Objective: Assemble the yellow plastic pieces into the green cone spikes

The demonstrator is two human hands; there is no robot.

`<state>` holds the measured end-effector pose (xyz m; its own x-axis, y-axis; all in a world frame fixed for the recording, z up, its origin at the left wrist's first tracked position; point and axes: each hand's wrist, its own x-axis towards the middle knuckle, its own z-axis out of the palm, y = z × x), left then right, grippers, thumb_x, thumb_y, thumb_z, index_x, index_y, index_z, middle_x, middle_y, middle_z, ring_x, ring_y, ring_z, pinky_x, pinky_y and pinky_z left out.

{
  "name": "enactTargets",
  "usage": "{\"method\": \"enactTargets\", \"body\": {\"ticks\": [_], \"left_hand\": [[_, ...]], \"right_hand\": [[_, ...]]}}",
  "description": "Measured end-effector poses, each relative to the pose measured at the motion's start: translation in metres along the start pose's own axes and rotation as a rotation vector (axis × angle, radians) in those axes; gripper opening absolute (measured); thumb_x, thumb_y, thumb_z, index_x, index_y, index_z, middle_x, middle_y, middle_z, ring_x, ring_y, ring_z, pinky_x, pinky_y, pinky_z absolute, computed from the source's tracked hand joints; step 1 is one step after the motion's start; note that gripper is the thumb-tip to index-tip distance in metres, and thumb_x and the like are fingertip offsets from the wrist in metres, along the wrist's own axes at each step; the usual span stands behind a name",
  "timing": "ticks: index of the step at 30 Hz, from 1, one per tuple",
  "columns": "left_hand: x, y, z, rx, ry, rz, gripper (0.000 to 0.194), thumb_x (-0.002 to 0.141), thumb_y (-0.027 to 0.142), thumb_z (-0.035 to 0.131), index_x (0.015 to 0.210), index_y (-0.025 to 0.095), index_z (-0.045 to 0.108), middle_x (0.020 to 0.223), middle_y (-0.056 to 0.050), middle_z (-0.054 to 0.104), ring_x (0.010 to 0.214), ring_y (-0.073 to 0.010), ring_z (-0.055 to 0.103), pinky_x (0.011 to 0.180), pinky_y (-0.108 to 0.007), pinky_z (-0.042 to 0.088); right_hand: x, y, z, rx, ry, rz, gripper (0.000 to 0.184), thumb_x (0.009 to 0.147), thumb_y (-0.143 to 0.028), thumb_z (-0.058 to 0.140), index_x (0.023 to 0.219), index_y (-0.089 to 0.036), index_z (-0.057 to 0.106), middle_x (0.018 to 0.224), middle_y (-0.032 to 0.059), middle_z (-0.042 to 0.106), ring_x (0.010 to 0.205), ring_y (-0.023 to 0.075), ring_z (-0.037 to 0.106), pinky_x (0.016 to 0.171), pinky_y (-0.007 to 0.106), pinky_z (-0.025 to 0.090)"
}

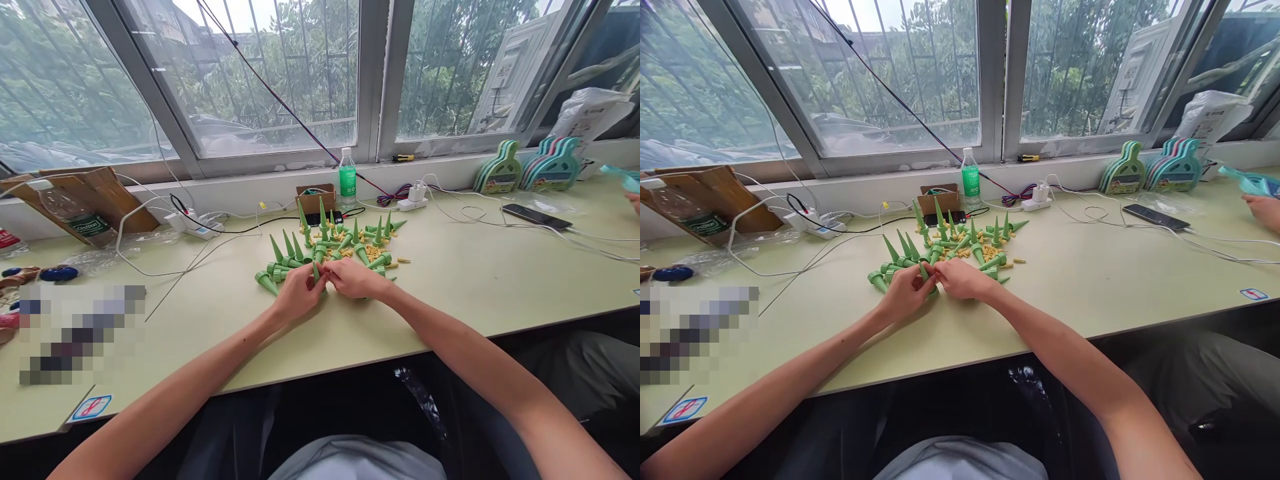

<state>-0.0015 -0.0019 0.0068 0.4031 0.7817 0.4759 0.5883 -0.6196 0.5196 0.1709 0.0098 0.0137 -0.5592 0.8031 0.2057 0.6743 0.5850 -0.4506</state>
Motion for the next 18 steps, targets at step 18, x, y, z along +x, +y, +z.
{"method": "enactTargets", "body": {"ticks": [18], "left_hand": [[-0.0007,-0.0039,0.0016,-0.008,0.122,0.066,0.020,0.088,0.031,0.053,0.077,0.016,0.059,0.049,0.004,0.048,0.042,-0.0077,0.040,0.046,-0.021,0.034]], "right_hand": [[0.0060,0.0016,0.0021,0.155,0.122,0.036,0.033,0.094,-0.017,0.041,0.063,-0.015,0.053,0.064,0.0015,0.057,0.062,0.0107,0.047,0.059,0.023,0.029]]}}
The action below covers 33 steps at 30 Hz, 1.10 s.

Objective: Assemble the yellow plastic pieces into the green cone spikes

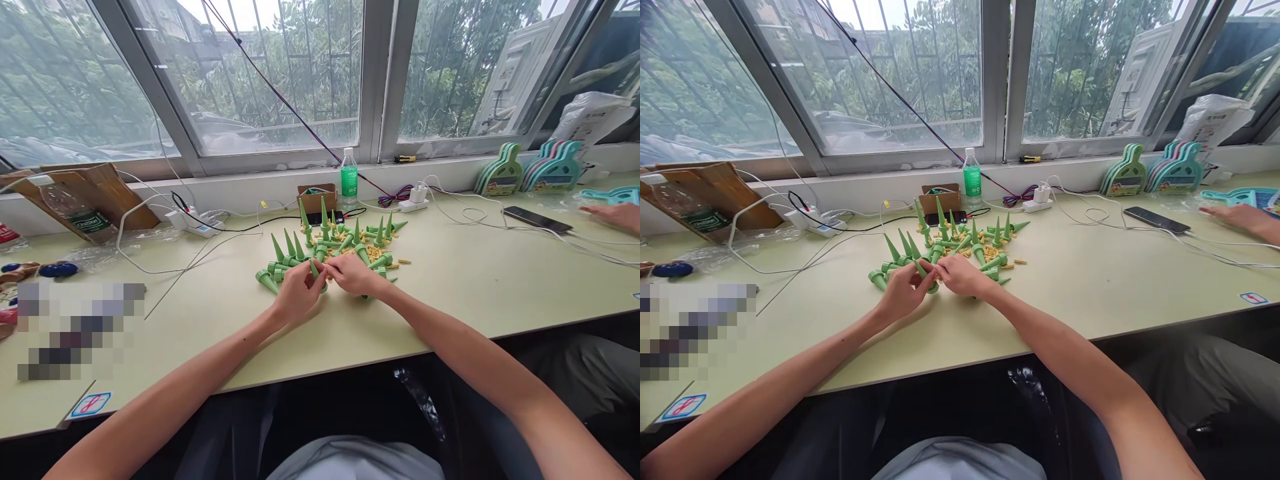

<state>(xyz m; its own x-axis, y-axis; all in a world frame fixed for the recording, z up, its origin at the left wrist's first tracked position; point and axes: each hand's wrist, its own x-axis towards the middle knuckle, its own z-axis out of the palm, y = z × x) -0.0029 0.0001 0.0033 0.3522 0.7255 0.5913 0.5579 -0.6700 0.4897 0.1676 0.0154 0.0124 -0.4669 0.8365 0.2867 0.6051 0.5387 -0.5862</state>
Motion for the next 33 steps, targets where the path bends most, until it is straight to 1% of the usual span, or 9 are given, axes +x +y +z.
{"method": "enactTargets", "body": {"ticks": [4,9,12,18,21,23,26,29,33], "left_hand": [[0.0008,-0.0003,0.0004,0.006,0.034,-0.019,0.019,0.087,0.032,0.055,0.076,0.016,0.058,0.049,0.005,0.047,0.042,-0.0077,0.040,0.047,-0.021,0.035],[0.0026,-0.0004,-0.0007,-0.077,0.034,-0.107,0.020,0.088,0.034,0.053,0.079,0.017,0.055,0.057,0.002,0.055,0.044,-0.0083,0.046,0.047,-0.021,0.037],[0.0024,-0.0007,-0.0012,-0.082,0.046,-0.131,0.020,0.087,0.035,0.053,0.079,0.016,0.055,0.060,0.001,0.057,0.046,-0.0089,0.049,0.048,-0.022,0.038],[0.0002,0.0004,-0.0009,-0.052,0.036,-0.089,0.019,0.087,0.034,0.055,0.080,0.016,0.057,0.054,0.003,0.050,0.044,-0.0082,0.044,0.047,-0.021,0.037],[-0.0002,0.0008,-0.0005,-0.035,0.041,-0.077,0.019,0.087,0.033,0.054,0.081,0.016,0.059,0.052,0.003,0.051,0.044,-0.0082,0.045,0.047,-0.021,0.037],[-0.0001,-0.0001,-0.0003,-0.025,0.054,-0.069,0.020,0.087,0.033,0.055,0.081,0.016,0.059,0.052,0.004,0.051,0.043,-0.0082,0.045,0.047,-0.021,0.037],[0.0005,-0.0023,0.0001,-0.029,0.071,-0.074,0.020,0.087,0.034,0.055,0.079,0.016,0.058,0.053,0.003,0.053,0.043,-0.0087,0.047,0.047,-0.021,0.038],[0.0010,-0.0036,0.0001,-0.065,0.072,-0.098,0.021,0.087,0.035,0.054,0.078,0.016,0.056,0.058,0.001,0.057,0.046,-0.0095,0.051,0.047,-0.021,0.040],[0.0008,-0.0033,0.0000,-0.082,0.068,-0.112,0.022,0.087,0.036,0.054,0.078,0.016,0.055,0.059,0.001,0.056,0.046,-0.0089,0.049,0.047,-0.021,0.039]], "right_hand": [[-0.0008,-0.0047,-0.0021,0.060,0.049,0.006,0.035,0.096,-0.022,0.039,0.064,-0.016,0.050,0.062,0.0005,0.057,0.060,0.0100,0.048,0.060,0.023,0.032],[-0.0029,-0.0089,-0.0038,0.228,0.042,0.011,0.017,0.094,-0.020,0.042,0.081,-0.017,0.053,0.064,-0.0026,0.059,0.055,0.0087,0.053,0.059,0.021,0.037],[-0.0033,-0.0084,-0.0037,0.285,0.036,0.019,0.015,0.093,-0.022,0.043,0.081,-0.018,0.052,0.064,-0.0030,0.059,0.053,0.0087,0.054,0.057,0.020,0.040],[-0.0023,-0.0082,-0.0063,0.180,0.014,0.067,0.027,0.094,-0.025,0.042,0.070,-0.018,0.051,0.043,-0.0052,0.050,0.043,0.0098,0.052,0.054,0.021,0.039],[-0.0014,-0.0062,-0.0059,0.165,0.015,0.054,0.036,0.096,-0.030,0.040,0.063,-0.018,0.049,0.041,-0.0054,0.047,0.039,0.0090,0.051,0.053,0.021,0.039],[-0.0012,-0.0053,-0.0050,0.179,0.033,0.041,0.037,0.096,-0.032,0.040,0.062,-0.018,0.048,0.042,-0.0051,0.048,0.040,0.0088,0.051,0.053,0.021,0.039],[-0.0017,-0.0060,-0.0040,0.226,0.066,0.029,0.033,0.095,-0.031,0.043,0.065,-0.018,0.048,0.048,-0.0039,0.054,0.044,0.0086,0.053,0.053,0.020,0.039],[-0.0025,-0.0079,-0.0040,0.260,0.087,0.024,0.021,0.092,-0.027,0.046,0.074,-0.018,0.052,0.056,-0.0031,0.059,0.048,0.0088,0.055,0.053,0.020,0.040],[-0.0030,-0.0086,-0.0050,0.264,0.084,0.025,0.017,0.091,-0.023,0.047,0.076,-0.018,0.053,0.053,-0.0039,0.057,0.048,0.0089,0.053,0.053,0.020,0.039]]}}
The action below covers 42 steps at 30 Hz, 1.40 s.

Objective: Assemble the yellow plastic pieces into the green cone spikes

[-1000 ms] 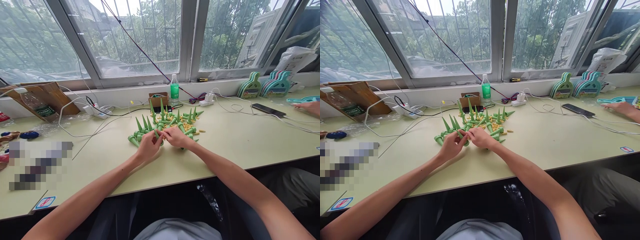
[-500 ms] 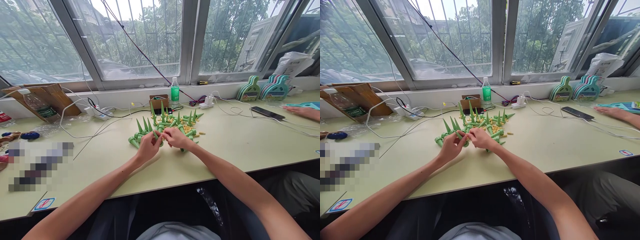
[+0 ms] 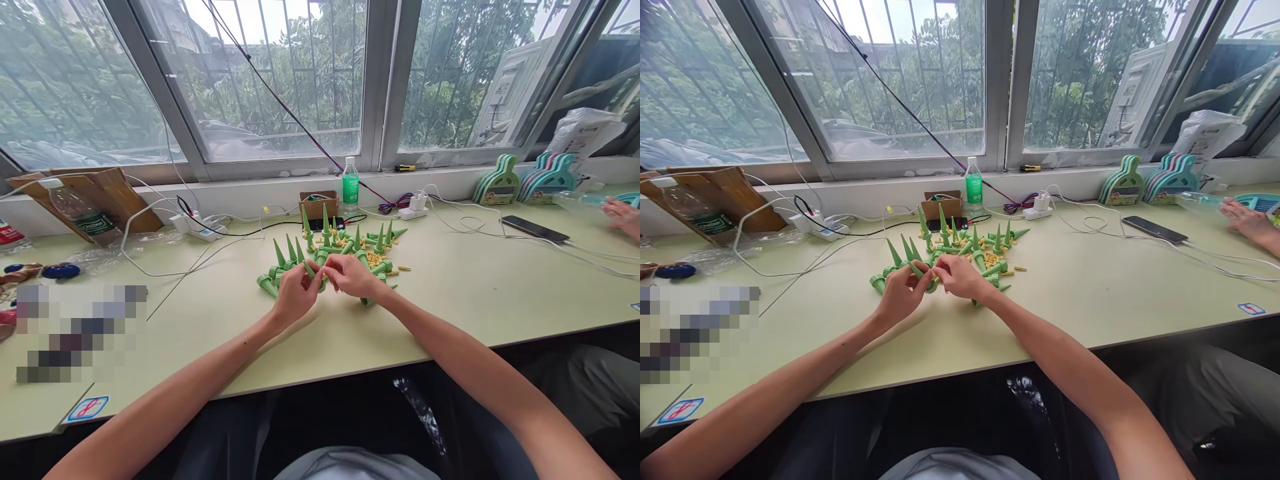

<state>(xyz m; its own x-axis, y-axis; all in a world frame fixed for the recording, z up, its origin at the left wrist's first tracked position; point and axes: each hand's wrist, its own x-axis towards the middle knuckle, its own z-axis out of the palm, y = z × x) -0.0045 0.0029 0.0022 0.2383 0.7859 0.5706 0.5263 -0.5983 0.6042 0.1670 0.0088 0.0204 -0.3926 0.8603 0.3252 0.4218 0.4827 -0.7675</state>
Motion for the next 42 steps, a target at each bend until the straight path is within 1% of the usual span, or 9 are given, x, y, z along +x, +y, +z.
{"method": "enactTargets", "body": {"ticks": [5,10,13,17,23,30,35,42], "left_hand": [[-0.0010,-0.0002,0.0008,-0.008,-0.021,0.011,0.022,0.087,0.036,0.055,0.078,0.016,0.056,0.057,0.002,0.053,0.044,-0.0075,0.044,0.046,-0.020,0.037],[-0.0017,-0.0010,0.0017,0.007,-0.011,0.014,0.022,0.087,0.036,0.055,0.079,0.015,0.057,0.056,0.002,0.053,0.044,-0.0076,0.044,0.046,-0.020,0.037],[-0.0017,-0.0009,0.0015,0.012,-0.014,0.015,0.022,0.087,0.036,0.055,0.079,0.015,0.057,0.055,0.002,0.053,0.044,-0.0080,0.045,0.046,-0.021,0.037],[-0.0004,-0.0011,0.0009,0.012,-0.007,0.015,0.021,0.087,0.036,0.055,0.080,0.016,0.057,0.057,0.001,0.054,0.044,-0.0083,0.046,0.046,-0.021,0.037],[0.0000,-0.0021,0.0011,-0.020,0.001,-0.008,0.023,0.087,0.037,0.055,0.079,0.016,0.056,0.062,-0.001,0.059,0.047,-0.0096,0.051,0.047,-0.021,0.039],[-0.0013,0.0003,0.0007,-0.018,-0.016,-0.006,0.023,0.087,0.038,0.055,0.079,0.016,0.056,0.057,0.001,0.055,0.045,-0.0094,0.050,0.047,-0.021,0.039],[-0.0014,0.0015,0.0004,-0.007,-0.010,-0.007,0.023,0.087,0.038,0.055,0.080,0.016,0.058,0.059,0.000,0.059,0.047,-0.0096,0.052,0.048,-0.021,0.040],[-0.0026,0.0026,-0.0001,0.012,-0.005,0.004,0.024,0.087,0.038,0.055,0.079,0.015,0.059,0.056,0.000,0.058,0.045,-0.0098,0.051,0.047,-0.022,0.040]], "right_hand": [[0.0009,0.0009,-0.0007,-0.017,-0.021,0.035,0.022,0.092,-0.024,0.046,0.072,-0.018,0.050,0.045,-0.0058,0.051,0.042,0.0086,0.049,0.051,0.020,0.037],[0.0020,-0.0012,-0.0007,-0.103,-0.001,0.029,0.029,0.093,-0.026,0.046,0.066,-0.018,0.050,0.045,-0.0051,0.049,0.046,0.0084,0.045,0.053,0.021,0.033],[0.0020,-0.0025,-0.0006,-0.113,0.012,0.024,0.029,0.093,-0.025,0.047,0.065,-0.018,0.049,0.046,-0.0049,0.049,0.047,0.0085,0.045,0.054,0.022,0.032],[0.0013,-0.0013,0.0006,-0.073,0.032,0.003,0.026,0.092,-0.025,0.047,0.068,-0.018,0.050,0.048,-0.0047,0.051,0.048,0.0088,0.047,0.054,0.021,0.034],[0.0002,0.0024,0.0018,-0.022,0.018,-0.015,0.017,0.091,-0.025,0.047,0.076,-0.018,0.054,0.052,-0.0043,0.056,0.051,0.0096,0.052,0.055,0.021,0.037],[0.0007,0.0029,0.0016,-0.037,0.028,-0.020,0.022,0.091,-0.024,0.048,0.070,-0.018,0.051,0.047,-0.0047,0.054,0.046,0.0088,0.050,0.052,0.020,0.037],[0.0015,0.0047,0.0024,-0.016,0.013,-0.010,0.023,0.091,-0.026,0.048,0.070,-0.018,0.052,0.045,-0.0053,0.052,0.043,0.0083,0.051,0.051,0.019,0.038],[0.0012,0.0035,0.0027,-0.006,0.009,-0.004,0.023,0.091,-0.025,0.048,0.070,-0.018,0.053,0.044,-0.0061,0.051,0.041,0.0086,0.052,0.052,0.020,0.038]]}}
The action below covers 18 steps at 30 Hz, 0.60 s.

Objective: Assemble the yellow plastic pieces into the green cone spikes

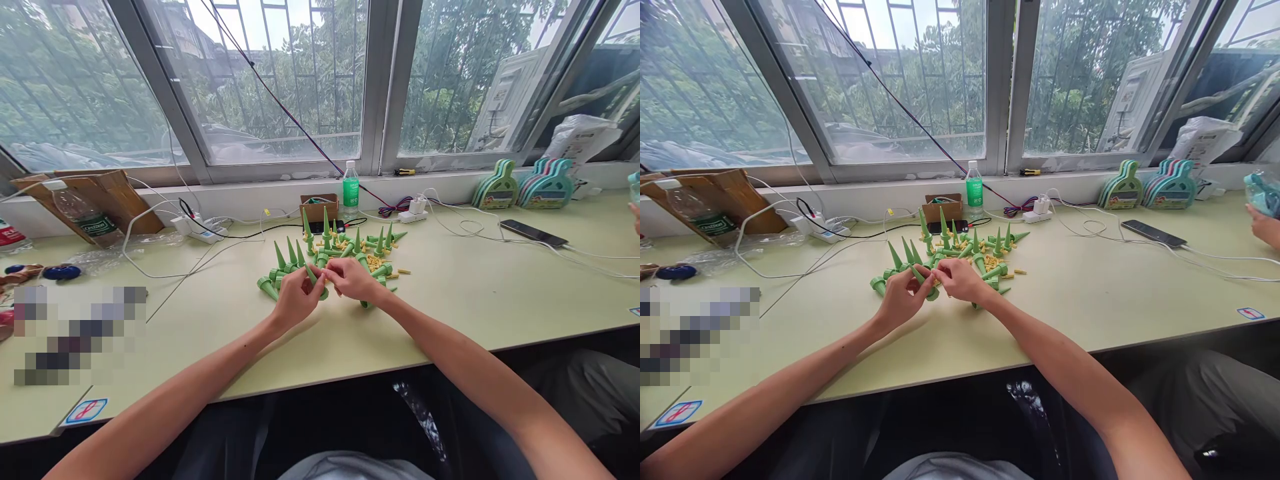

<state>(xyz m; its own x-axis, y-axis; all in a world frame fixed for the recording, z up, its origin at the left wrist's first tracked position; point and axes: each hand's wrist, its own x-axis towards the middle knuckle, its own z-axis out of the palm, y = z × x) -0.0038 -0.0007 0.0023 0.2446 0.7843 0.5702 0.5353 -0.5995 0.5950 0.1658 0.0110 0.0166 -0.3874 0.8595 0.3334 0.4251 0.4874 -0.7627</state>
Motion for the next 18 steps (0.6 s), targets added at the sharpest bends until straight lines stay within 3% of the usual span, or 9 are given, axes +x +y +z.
{"method": "enactTargets", "body": {"ticks": [9,18], "left_hand": [[-0.0004,0.0035,-0.0010,0.057,0.015,0.023,0.023,0.086,0.036,0.055,0.077,0.015,0.061,0.048,0.005,0.045,0.042,-0.0079,0.040,0.046,-0.022,0.033],[-0.0026,0.0032,0.0006,0.017,-0.042,0.022,0.018,0.086,0.032,0.056,0.077,0.016,0.059,0.050,0.005,0.047,0.044,-0.0075,0.039,0.047,-0.022,0.033]], "right_hand": [[-0.0012,-0.0044,-0.0005,-0.103,0.019,-0.011,0.024,0.090,-0.023,0.049,0.067,-0.017,0.053,0.049,-0.0045,0.050,0.049,0.0086,0.045,0.053,0.021,0.031],[-0.0019,0.0031,0.0018,-0.265,-0.009,-0.131,0.027,0.090,-0.018,0.043,0.063,-0.018,0.044,0.057,-0.0024,0.046,0.055,0.0100,0.037,0.055,0.024,0.027]]}}
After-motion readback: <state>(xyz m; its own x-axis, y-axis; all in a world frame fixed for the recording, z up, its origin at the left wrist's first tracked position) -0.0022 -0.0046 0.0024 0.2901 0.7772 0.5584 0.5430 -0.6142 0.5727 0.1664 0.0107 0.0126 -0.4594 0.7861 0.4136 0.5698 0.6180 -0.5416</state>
